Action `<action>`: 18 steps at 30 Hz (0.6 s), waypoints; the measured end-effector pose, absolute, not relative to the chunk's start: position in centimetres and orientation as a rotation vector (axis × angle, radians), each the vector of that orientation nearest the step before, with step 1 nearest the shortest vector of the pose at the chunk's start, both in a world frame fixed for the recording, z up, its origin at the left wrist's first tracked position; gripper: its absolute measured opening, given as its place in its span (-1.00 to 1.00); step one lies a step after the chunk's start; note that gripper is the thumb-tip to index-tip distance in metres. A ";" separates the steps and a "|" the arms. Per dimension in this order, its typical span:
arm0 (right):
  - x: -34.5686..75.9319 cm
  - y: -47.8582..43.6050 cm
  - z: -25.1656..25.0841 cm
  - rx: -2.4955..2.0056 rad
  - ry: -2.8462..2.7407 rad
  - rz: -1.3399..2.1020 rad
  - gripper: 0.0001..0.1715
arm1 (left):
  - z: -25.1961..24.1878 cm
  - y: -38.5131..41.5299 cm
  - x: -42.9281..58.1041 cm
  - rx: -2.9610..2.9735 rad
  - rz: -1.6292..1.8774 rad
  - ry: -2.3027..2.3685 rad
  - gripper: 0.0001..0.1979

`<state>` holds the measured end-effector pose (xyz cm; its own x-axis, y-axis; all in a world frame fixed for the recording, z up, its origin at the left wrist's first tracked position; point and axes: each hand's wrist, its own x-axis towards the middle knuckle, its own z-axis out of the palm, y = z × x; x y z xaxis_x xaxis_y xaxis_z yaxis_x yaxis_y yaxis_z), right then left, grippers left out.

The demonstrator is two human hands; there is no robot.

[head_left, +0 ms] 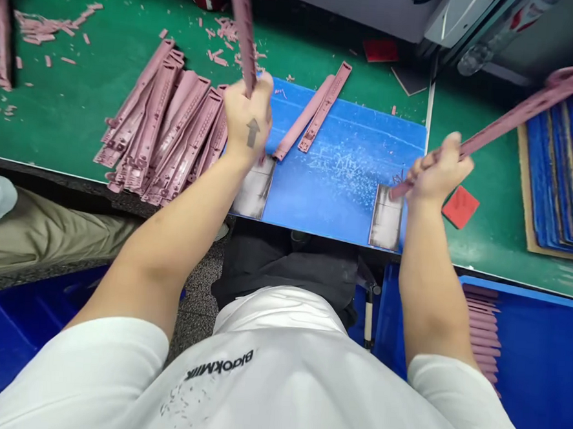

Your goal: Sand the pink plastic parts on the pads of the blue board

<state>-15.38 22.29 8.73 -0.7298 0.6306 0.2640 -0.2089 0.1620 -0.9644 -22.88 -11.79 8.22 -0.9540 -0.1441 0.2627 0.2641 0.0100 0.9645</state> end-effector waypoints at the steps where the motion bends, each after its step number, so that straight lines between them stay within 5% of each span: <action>1: -14.7 22.0 8.7 -0.381 -1.719 1.582 -0.21 | 8.5 -11.8 -21.9 -0.129 -2.006 -1.939 -0.18; 18: -11.0 20.9 10.1 -0.380 -2.020 1.601 -0.09 | 8.6 -12.5 -18.0 -0.150 -2.072 -1.855 -0.14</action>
<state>-10.96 20.89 10.10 -0.8201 0.5242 0.2296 -0.1037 0.2584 -0.9605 -18.04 -12.52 8.61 -0.9314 -0.1903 0.3102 0.3293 -0.0778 0.9410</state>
